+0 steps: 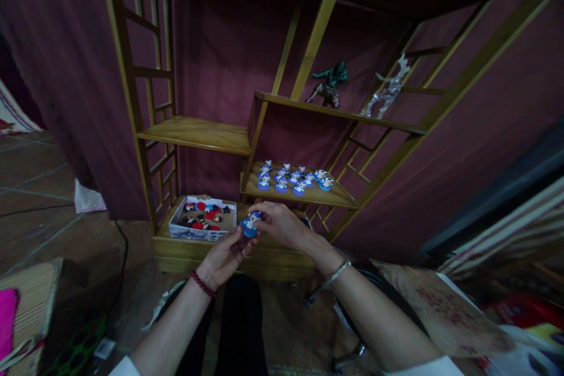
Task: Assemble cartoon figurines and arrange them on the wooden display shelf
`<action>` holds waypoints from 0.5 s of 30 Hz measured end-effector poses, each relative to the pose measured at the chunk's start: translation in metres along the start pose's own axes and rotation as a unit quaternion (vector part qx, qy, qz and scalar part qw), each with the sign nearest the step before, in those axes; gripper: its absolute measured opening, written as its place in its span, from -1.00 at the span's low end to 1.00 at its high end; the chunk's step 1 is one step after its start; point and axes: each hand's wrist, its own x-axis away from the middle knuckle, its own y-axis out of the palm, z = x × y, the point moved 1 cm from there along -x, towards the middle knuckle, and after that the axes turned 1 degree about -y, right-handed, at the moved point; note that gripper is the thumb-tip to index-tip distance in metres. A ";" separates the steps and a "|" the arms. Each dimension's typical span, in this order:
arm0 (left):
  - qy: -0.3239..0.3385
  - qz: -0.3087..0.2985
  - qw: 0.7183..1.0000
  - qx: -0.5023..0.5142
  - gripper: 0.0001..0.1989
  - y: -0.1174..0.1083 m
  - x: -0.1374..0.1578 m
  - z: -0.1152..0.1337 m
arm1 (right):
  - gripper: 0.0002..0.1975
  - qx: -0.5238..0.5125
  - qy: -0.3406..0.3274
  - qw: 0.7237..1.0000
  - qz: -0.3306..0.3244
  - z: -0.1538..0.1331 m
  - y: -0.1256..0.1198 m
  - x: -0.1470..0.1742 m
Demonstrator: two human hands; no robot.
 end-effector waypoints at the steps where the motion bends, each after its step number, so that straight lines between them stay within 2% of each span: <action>1: -0.002 0.001 1.000 0.000 -0.81 0.000 0.000 -0.001 | -0.77 0.002 0.002 1.000 0.000 0.000 0.000 0.001; 15: -0.011 -0.018 1.000 0.017 -0.85 0.009 -0.009 -0.015 | -0.78 -0.002 0.020 1.000 0.002 0.005 -0.011 0.015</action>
